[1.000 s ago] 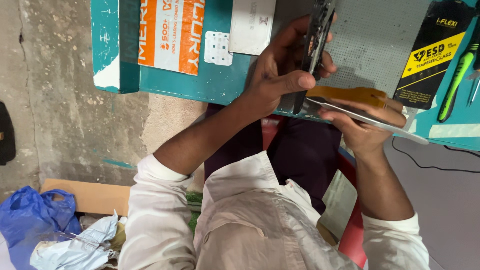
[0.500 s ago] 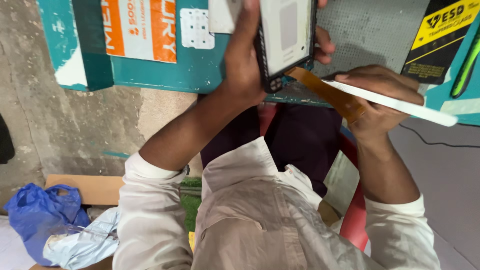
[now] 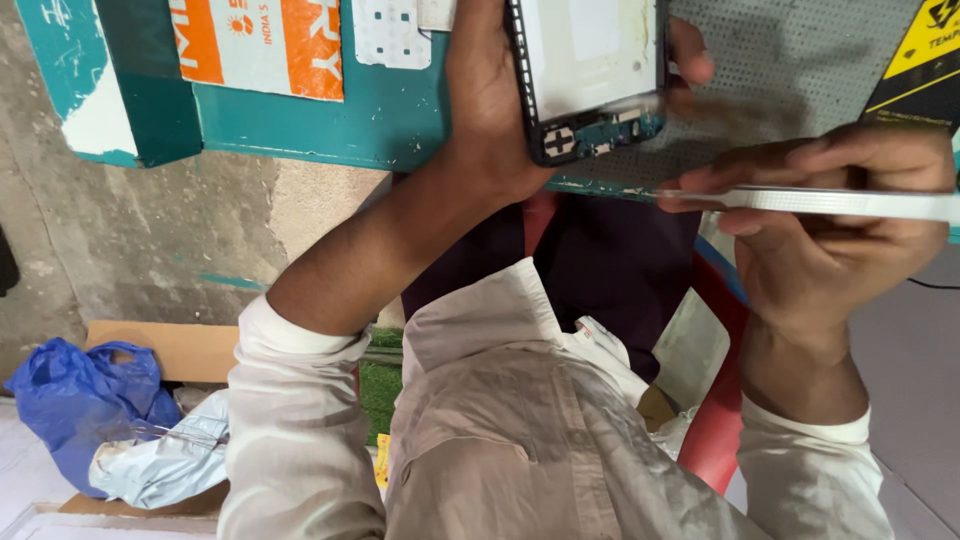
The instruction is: The person uses a metal prying tool to separate the screen from the smartphone frame, then applies liquid from a bottle into the seam and continues prying to fully detach the display. The device is held and rotated as needed while working at a bench.
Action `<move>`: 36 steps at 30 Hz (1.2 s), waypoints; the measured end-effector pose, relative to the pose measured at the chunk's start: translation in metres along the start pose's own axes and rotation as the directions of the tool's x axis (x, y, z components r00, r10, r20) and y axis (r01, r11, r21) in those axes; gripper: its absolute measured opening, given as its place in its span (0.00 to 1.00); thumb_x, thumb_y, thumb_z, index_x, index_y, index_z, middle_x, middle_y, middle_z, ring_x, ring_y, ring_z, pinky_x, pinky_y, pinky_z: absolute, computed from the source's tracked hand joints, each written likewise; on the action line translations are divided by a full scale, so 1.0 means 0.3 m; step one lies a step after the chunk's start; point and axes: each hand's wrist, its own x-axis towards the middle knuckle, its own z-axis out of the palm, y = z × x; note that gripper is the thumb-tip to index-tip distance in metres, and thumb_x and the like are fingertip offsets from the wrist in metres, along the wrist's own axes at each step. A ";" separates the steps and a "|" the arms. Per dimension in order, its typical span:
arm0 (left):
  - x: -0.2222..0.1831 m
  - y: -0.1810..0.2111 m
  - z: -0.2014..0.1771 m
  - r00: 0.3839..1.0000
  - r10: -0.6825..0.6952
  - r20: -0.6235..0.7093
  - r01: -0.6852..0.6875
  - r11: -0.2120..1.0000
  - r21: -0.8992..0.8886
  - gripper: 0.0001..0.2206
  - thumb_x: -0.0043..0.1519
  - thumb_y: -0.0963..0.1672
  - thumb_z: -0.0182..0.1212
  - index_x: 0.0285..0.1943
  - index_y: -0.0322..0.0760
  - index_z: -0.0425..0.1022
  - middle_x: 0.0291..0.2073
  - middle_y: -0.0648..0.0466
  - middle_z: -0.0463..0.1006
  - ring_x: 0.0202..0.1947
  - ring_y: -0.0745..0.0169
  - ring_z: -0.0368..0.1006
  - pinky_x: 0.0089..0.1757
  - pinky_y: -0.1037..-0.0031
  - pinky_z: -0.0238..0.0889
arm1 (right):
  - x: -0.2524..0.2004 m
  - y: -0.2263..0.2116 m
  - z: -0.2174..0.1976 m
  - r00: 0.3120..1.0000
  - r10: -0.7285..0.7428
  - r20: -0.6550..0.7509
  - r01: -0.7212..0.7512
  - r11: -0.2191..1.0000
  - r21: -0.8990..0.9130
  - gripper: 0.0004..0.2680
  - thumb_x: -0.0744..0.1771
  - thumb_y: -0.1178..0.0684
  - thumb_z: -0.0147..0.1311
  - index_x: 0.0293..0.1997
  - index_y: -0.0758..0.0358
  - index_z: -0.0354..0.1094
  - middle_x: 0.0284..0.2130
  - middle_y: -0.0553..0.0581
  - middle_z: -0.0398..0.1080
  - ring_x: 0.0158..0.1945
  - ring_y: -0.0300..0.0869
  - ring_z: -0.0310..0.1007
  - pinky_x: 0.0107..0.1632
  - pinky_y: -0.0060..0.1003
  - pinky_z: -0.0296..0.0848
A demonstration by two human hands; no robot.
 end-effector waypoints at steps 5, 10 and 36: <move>-0.017 0.013 0.033 0.998 -0.057 -0.031 0.057 0.998 -0.010 0.39 0.72 0.61 0.27 0.63 0.22 0.68 0.52 0.32 0.77 0.50 0.44 0.79 0.50 0.57 0.77 | 0.005 -0.010 0.003 0.996 0.013 0.088 -0.014 1.000 0.014 0.08 0.70 0.67 0.54 0.51 0.73 0.57 0.40 0.71 0.72 0.42 0.55 0.82 0.45 0.48 0.84; -0.013 0.008 0.051 0.999 -0.014 -0.032 0.019 0.982 0.185 0.35 0.79 0.61 0.30 0.67 0.24 0.65 0.50 0.30 0.75 0.47 0.44 0.76 0.50 0.59 0.73 | 0.040 -0.038 0.035 0.942 -0.112 0.316 0.164 0.976 -0.145 0.06 0.66 0.63 0.59 0.42 0.74 0.67 0.36 0.73 0.74 0.40 0.56 0.82 0.42 0.47 0.85; -0.060 0.000 0.070 0.992 -0.044 0.122 -0.064 0.652 0.755 0.28 0.72 0.37 0.74 0.71 0.34 0.54 0.58 0.52 0.72 0.56 0.73 0.68 0.56 0.80 0.64 | 0.013 0.028 -0.064 0.970 0.166 0.177 -0.188 0.975 0.117 0.11 0.78 0.53 0.45 0.59 0.77 0.60 0.48 0.75 0.73 0.40 0.53 0.82 0.36 0.37 0.85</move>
